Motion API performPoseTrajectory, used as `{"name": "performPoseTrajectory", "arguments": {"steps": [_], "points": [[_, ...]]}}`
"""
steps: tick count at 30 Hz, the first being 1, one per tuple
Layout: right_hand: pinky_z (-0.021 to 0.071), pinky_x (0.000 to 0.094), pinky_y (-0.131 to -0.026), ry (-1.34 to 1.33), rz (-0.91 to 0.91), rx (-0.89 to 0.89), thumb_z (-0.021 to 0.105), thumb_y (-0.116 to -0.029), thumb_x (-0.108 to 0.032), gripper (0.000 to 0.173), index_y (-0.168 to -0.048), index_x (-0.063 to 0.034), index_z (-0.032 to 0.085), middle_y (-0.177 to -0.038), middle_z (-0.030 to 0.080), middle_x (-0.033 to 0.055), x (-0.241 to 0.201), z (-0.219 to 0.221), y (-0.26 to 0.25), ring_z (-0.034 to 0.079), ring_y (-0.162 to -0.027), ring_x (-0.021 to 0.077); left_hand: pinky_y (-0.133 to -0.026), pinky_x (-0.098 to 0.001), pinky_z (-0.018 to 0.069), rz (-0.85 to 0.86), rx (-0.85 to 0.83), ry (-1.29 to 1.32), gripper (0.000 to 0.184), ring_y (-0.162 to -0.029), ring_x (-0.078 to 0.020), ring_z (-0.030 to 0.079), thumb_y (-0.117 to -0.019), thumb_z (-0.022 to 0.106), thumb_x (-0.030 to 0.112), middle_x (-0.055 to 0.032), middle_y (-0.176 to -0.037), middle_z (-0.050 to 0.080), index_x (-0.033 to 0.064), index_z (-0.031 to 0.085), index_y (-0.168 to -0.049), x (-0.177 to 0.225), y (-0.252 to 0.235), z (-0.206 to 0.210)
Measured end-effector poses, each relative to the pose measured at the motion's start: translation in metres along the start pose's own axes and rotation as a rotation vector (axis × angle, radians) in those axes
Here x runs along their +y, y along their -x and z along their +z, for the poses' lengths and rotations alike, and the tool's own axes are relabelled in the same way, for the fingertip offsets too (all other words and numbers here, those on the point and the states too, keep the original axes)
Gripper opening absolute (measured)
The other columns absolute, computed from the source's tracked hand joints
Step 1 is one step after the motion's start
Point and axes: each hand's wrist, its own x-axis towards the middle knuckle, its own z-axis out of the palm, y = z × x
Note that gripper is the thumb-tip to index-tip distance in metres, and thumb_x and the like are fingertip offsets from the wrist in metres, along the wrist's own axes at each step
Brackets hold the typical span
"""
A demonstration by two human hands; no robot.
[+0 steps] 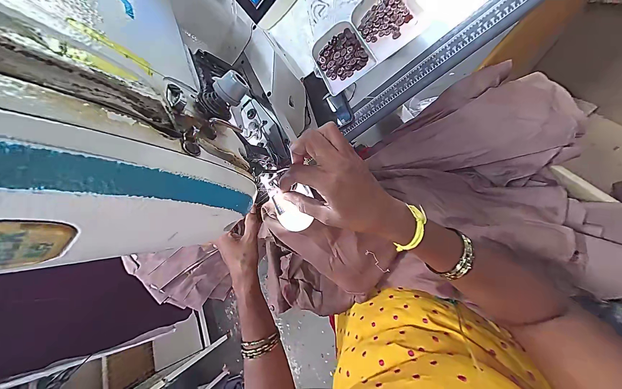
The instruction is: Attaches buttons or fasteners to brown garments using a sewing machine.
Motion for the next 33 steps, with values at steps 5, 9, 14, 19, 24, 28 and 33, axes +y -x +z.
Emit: {"name": "performPoseTrajectory", "arguments": {"steps": [5,9,14,19,24,28,33], "points": [[0.0456,0.0347,-0.089,-0.235,0.056,0.029,0.074,-0.0867,-0.024,0.01,-0.092,-0.0173,0.079,-0.105,0.062,0.0038,-0.004,-0.006,0.004,0.053,-0.106,0.0213,-0.111,-0.0465,0.0267,-0.004,0.01,-0.014,0.023,-0.116,-0.0172,0.055,-0.0905,0.066,0.024,-0.0143,-0.116,0.066,0.0021,0.074,-0.092,-0.012,0.002,-0.001],[0.0447,0.0298,-0.089,-0.352,0.097,0.051,0.076,-0.0864,-0.022,0.01,-0.092,-0.0151,0.079,-0.104,0.061,0.0034,-0.01,-0.008,-0.001,0.053,-0.105,0.0179,-0.106,-0.0533,0.0284,-0.044,0.016,-0.086,0.026,-0.116,-0.0281,0.055,-0.0906,0.066,0.027,-0.0177,-0.116,0.066,0.0026,0.074,-0.093,-0.017,0.005,-0.001],[0.0496,0.0367,-0.091,-0.307,0.154,0.121,0.072,-0.0869,-0.014,0.019,-0.105,-0.0102,0.076,-0.113,0.062,0.0102,-0.013,-0.009,-0.004,0.056,-0.111,0.0237,-0.103,-0.0683,0.0277,-0.176,0.023,-0.287,0.027,-0.123,-0.0521,0.048,-0.0906,0.068,0.031,-0.0241,-0.121,0.066,0.0067,0.078,-0.097,-0.033,0.009,0.001],[0.0537,0.0273,-0.084,-0.254,0.262,0.185,0.061,-0.0959,-0.011,0.016,-0.108,-0.0041,0.07,-0.115,0.062,0.0102,0.007,-0.026,0.009,0.061,-0.105,0.014,-0.095,-0.0749,0.034,-0.337,0.02,-0.472,0.04,-0.126,-0.0611,0.045,-0.0955,0.064,0.035,-0.0366,-0.126,0.059,0.0009,0.074,-0.112,-0.042,0.006,-0.003],[0.0526,0.0235,-0.084,-0.247,0.456,0.207,0.062,-0.0974,-0.011,0.017,-0.112,-0.0065,0.068,-0.115,0.062,0.0019,0.022,-0.042,0.027,0.06,-0.101,0.0059,-0.089,-0.024,0.0539,-0.184,-0.144,0.42,0.034,-0.097,-0.0024,0.064,-0.1054,0.047,0.023,-0.0042,-0.104,0.066,-0.0049,0.058,-0.122,0.022,0.003,-0.009],[0.0527,0.0213,-0.084,-0.188,0.475,0.224,0.061,-0.097,-0.012,0.016,-0.112,-0.0096,0.068,-0.11,0.063,-0.0036,0.029,-0.051,0.035,0.061,-0.097,0.0023,-0.098,-0.0236,0.052,-0.288,-0.336,0.646,0.051,-0.11,-0.0058,0.063,-0.1015,0.058,0.025,-0.0111,-0.121,0.064,-0.0075,0.044,-0.138,0.055,0.005,0.003],[0.0524,0.0202,-0.088,-0.106,0.51,0.247,0.06,-0.097,-0.012,0.017,-0.11,-0.0049,0.068,-0.111,0.064,0.0001,0.035,-0.065,0.043,0.061,-0.1,0.003,-0.098,-0.0213,0.0491,-0.37,-0.341,0.75,0.054,-0.114,-0.0056,0.059,-0.102,0.051,0.023,-0.0144,-0.127,0.058,-0.008,0.037,-0.144,0.064,0.008,0.014]]}}
